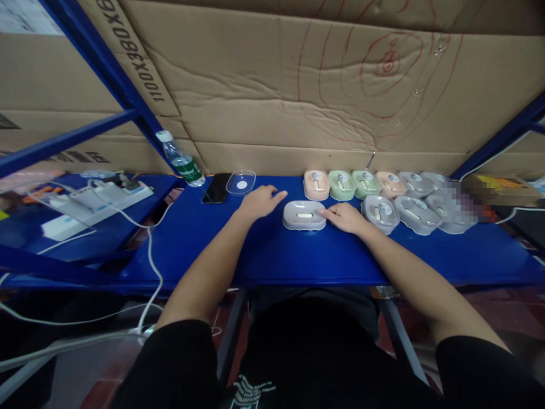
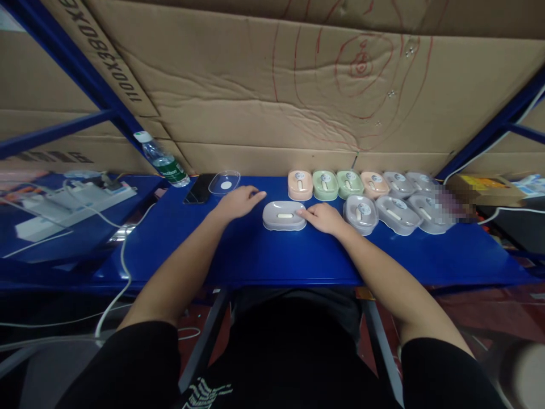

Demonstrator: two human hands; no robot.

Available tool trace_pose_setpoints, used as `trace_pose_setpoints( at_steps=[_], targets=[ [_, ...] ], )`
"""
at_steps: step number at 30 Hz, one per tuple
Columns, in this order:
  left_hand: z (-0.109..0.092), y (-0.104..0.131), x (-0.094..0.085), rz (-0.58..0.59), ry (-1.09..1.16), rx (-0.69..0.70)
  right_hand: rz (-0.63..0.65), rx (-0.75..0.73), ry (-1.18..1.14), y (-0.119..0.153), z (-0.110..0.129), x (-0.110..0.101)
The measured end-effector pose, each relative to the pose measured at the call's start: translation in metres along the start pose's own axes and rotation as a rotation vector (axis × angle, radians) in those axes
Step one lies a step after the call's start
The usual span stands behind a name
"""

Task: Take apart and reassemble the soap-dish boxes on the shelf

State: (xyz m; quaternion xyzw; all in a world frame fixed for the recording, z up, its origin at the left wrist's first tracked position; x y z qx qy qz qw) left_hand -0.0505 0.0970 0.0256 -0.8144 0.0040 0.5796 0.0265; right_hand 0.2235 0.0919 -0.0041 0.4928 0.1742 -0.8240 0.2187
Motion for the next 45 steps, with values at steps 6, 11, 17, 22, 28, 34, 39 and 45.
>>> trace_pose_setpoints(
  at_steps=[6, 11, 17, 22, 28, 34, 39, 45],
  targets=[
    [0.066, -0.009, -0.031, -0.148, -0.13, -0.326, -0.003, -0.007, 0.031, 0.001, 0.0, -0.001],
    [0.078, -0.013, -0.023, -0.049, -0.164, -0.306, -0.007, -0.018, 0.022, 0.001, 0.001, -0.002],
    [0.048, -0.008, -0.041, -0.308, 0.195, -0.09, -0.07, -0.035, -0.001, 0.002, -0.002, -0.005],
    [0.019, 0.001, -0.049, -0.458, 0.72, 0.117, -0.242, -0.042, -0.078, 0.004, -0.002, -0.016],
    [-0.02, 0.01, -0.032, -0.207, 1.047, 0.187, -0.389, -0.15, -0.238, 0.01, 0.002, -0.026],
    [-0.037, 0.013, -0.016, -0.04, 1.044, 0.185, -0.312, -0.25, -0.271, 0.014, 0.016, -0.024],
    [-0.043, 0.018, -0.011, -0.08, 0.799, 0.242, -0.304, -0.182, -0.352, 0.012, 0.014, -0.022],
    [-0.046, 0.025, -0.005, -0.021, 0.353, 0.208, -0.258, -0.095, -0.438, 0.005, 0.003, -0.013]
  ],
)
Point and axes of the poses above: each hand's wrist, its own y-axis away from the middle knuckle, its own x-axis out of the palm, z = x × y, the point moved 6 cm from there along -y, towards the middle knuckle, and after that the axes turned 4 degrees about -x, right-handed, at the moved point
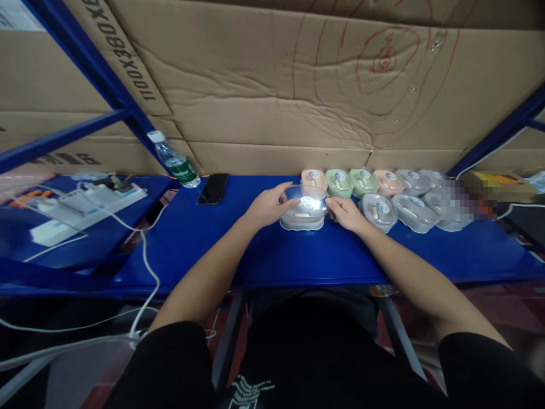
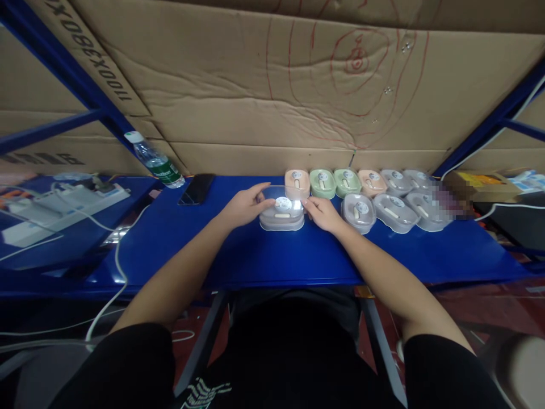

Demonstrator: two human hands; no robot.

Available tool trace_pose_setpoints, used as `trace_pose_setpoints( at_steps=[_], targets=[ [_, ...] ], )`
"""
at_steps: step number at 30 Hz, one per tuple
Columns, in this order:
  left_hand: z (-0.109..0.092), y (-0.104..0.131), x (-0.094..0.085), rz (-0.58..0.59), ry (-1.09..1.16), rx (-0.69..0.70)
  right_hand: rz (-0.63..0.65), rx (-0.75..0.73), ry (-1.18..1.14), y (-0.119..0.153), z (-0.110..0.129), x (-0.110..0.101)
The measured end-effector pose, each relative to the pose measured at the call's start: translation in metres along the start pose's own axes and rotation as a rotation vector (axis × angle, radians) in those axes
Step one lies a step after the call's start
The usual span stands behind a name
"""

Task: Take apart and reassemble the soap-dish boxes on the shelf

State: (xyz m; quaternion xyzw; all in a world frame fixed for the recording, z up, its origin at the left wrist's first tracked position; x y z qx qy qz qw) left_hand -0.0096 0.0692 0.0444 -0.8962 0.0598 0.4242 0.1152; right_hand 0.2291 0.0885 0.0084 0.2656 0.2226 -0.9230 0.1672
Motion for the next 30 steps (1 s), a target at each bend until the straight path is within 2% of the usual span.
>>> trace_pose_setpoints(
  at_steps=[4, 15, 30],
  targets=[
    [0.003, 0.0, 0.004, 0.085, -0.184, -0.049, 0.041, 0.035, -0.002, -0.001, -0.009, 0.005],
    [0.012, -0.002, 0.016, 0.217, -0.384, -0.067, 0.104, -0.008, 0.176, -0.003, -0.006, 0.008],
    [0.019, -0.005, 0.017, 0.207, -0.376, -0.083, 0.102, -0.01, 0.25, -0.002, -0.007, 0.006]
  ],
)
Point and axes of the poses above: each hand's wrist, its own y-axis away from the middle knuckle, its own x-axis out of the palm, z = x × y, the point moved 6 cm from there along -y, towards the middle knuckle, and after that the axes turned 4 degrees about -x, right-handed, at the moved point
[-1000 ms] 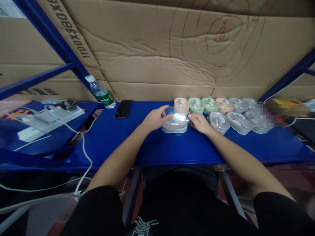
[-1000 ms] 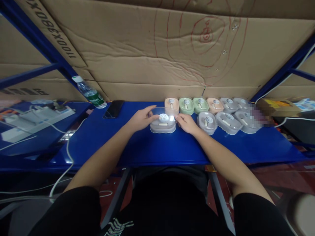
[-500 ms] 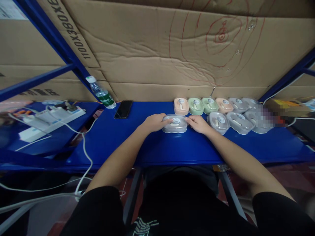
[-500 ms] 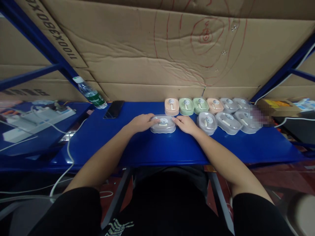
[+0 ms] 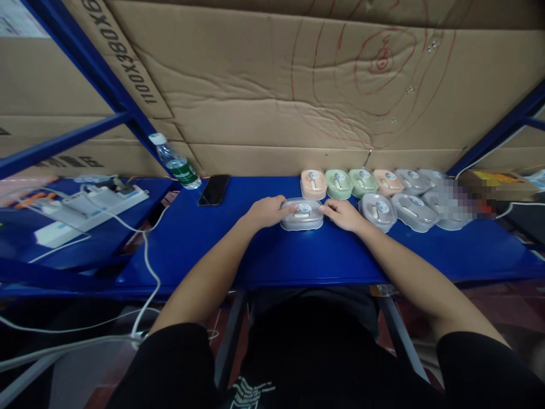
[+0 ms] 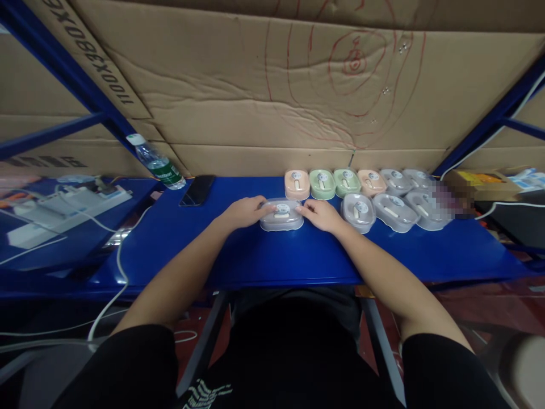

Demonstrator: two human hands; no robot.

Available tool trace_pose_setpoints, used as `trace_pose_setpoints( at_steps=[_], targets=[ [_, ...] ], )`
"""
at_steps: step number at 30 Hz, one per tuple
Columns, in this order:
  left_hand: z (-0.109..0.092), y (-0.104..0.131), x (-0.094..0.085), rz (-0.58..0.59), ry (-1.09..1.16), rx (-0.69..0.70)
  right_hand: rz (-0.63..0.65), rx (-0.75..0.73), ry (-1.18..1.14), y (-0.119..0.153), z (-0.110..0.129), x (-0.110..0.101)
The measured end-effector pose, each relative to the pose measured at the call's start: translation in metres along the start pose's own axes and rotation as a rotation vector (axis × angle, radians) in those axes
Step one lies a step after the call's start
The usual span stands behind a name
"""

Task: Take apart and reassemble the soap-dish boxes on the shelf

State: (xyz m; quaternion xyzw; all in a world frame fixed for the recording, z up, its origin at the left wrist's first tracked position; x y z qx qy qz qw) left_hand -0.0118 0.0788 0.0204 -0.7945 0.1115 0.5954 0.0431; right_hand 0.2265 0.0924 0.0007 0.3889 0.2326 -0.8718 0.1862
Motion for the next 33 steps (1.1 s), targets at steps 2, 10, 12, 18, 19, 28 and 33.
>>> trace_pose_setpoints(
  at_steps=[2, 10, 12, 18, 19, 28, 33],
  targets=[
    [0.001, 0.0, 0.0, -0.002, 0.008, -0.009, -0.006, 0.015, -0.006, 0.001, -0.001, 0.001],
    [-0.007, 0.001, -0.002, -0.006, 0.082, 0.083, -0.104, 0.038, 0.006, 0.0, -0.006, -0.011],
    [-0.011, 0.001, -0.001, -0.007, 0.127, 0.122, -0.157, 0.041, 0.033, -0.001, -0.007, -0.017],
    [-0.032, 0.006, 0.011, 0.045, 0.217, 0.138, -0.308, 0.034, 0.247, -0.001, -0.002, -0.037],
    [-0.036, 0.008, 0.013, 0.045, 0.221, 0.135, -0.315, 0.027, 0.275, -0.001, 0.001, -0.038],
    [-0.079, 0.017, 0.039, 0.046, 0.16, 0.398, -0.254, -0.232, 0.132, 0.008, 0.074, -0.02],
    [-0.074, 0.015, 0.049, 0.038, -0.034, 0.466, -0.046, -0.246, 0.199, 0.011, 0.077, -0.001]
  ],
)
Point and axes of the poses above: each hand's wrist, its own y-axis away from the middle knuckle, its own x-axis out of the palm, z = x × y, the point moved 6 cm from there along -y, towards the middle knuckle, and after that the axes turned 4 degrees about -x, right-handed, at the moved point
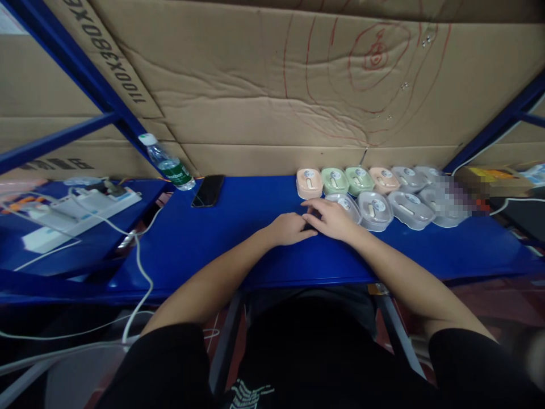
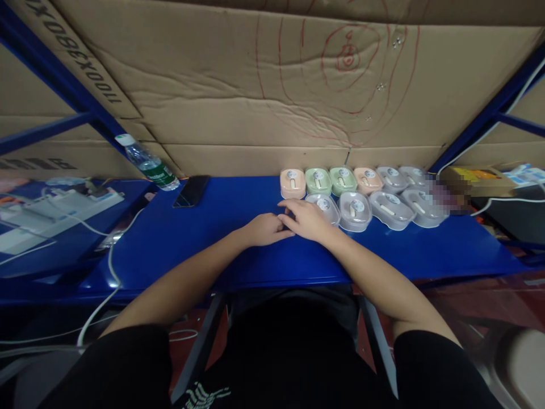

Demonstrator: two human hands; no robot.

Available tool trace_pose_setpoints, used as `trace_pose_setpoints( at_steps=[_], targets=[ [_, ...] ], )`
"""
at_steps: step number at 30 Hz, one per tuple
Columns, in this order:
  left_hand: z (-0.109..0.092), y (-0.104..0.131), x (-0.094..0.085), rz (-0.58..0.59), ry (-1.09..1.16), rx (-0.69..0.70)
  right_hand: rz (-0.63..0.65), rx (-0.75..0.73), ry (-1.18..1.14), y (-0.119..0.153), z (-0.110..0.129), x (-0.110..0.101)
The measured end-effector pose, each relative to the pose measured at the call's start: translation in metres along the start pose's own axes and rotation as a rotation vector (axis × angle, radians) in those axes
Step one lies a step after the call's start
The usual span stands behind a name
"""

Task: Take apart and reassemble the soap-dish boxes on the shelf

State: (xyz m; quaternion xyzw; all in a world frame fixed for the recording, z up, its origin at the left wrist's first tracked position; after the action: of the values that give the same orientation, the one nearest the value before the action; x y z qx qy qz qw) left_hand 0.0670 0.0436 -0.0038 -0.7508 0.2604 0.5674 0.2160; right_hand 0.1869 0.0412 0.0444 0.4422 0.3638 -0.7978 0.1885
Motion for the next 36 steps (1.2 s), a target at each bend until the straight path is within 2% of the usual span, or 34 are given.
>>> trace_pose_setpoints(
  at_steps=[6, 15, 17, 20, 23, 27, 33, 36],
  targets=[
    [0.019, 0.006, -0.012, -0.006, 0.038, -0.1, 0.215, 0.058, 0.234, 0.007, -0.019, 0.001],
    [0.025, 0.006, -0.01, 0.018, 0.058, -0.12, 0.268, 0.092, 0.392, 0.009, -0.024, 0.0],
    [0.029, 0.006, -0.011, 0.017, 0.063, -0.129, 0.267, 0.059, 0.398, 0.009, -0.021, 0.0],
    [0.035, 0.006, -0.014, 0.002, 0.048, -0.132, 0.298, -0.073, 0.324, 0.011, -0.01, 0.007],
    [0.039, 0.006, -0.018, -0.054, 0.035, -0.091, 0.336, -0.18, 0.227, 0.013, 0.002, 0.018],
    [0.042, 0.006, -0.017, -0.119, -0.043, -0.06, 0.302, -0.214, 0.242, 0.013, 0.006, 0.031],
    [0.047, 0.009, -0.015, -0.095, -0.12, -0.149, 0.189, -0.236, 0.232, 0.012, 0.004, 0.042],
    [0.046, 0.01, -0.016, -0.054, -0.127, -0.161, 0.183, -0.24, 0.184, 0.011, 0.0, 0.044]
  ],
)
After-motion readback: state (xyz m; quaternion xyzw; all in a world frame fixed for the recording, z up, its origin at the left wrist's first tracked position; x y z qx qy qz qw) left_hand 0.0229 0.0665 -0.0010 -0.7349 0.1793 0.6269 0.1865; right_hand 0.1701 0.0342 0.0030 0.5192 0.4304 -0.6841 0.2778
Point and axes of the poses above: each hand's wrist, its own y-axis away from the middle knuckle, its own x-axis out of the palm, z = x × y, the point moved 6 cm from there along -y, towards the middle knuckle, and after that the axes turned 4 degrees about -x, right-handed, at the moved point
